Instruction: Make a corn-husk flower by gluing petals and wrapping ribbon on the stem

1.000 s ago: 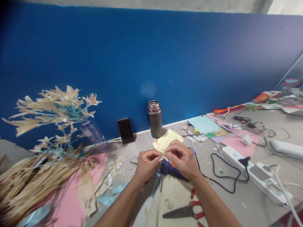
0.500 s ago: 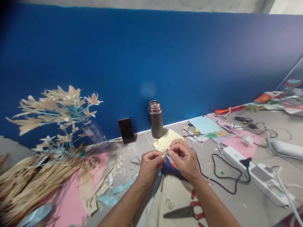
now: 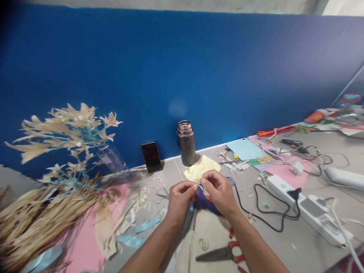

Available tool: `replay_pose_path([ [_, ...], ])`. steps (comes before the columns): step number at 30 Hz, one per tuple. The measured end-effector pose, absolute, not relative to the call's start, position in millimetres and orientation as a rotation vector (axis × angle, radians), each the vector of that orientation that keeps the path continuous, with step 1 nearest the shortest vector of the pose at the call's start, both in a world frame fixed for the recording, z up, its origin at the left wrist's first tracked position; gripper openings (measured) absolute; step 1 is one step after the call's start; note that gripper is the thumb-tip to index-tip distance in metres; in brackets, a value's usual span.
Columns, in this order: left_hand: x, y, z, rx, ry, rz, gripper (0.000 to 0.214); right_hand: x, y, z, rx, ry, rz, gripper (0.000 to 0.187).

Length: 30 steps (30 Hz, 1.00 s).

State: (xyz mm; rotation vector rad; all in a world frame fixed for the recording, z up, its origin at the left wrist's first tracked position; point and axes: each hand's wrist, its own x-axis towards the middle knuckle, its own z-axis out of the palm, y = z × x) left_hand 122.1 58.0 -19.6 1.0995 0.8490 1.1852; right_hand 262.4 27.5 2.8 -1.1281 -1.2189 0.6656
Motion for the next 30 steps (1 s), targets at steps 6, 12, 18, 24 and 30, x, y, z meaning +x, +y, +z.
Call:
replay_pose_path([
  [6, 122, 59, -21, 1.077, 0.869, 1.197, 0.011, 262, 28, 3, -1.150, -1.250, 0.684, 0.016],
  [12, 123, 59, -25, 1.020, 0.864, 1.205, 0.010, 262, 28, 2, -1.158, -1.269, 0.691, 0.017],
  [18, 125, 60, -29, 0.943, 0.811, 1.191, 0.011, 265, 29, -3, -1.060, -1.286, 0.595, 0.010],
  [24, 126, 59, -30, 0.890, 0.772, 1.168, 0.014, 264, 32, -5, -1.051, -1.272, 0.564, 0.012],
  [30, 125, 59, -30, 0.846, 0.753, 1.163, 0.018, 262, 30, -4, -1.127, -1.230, 0.611, 0.016],
])
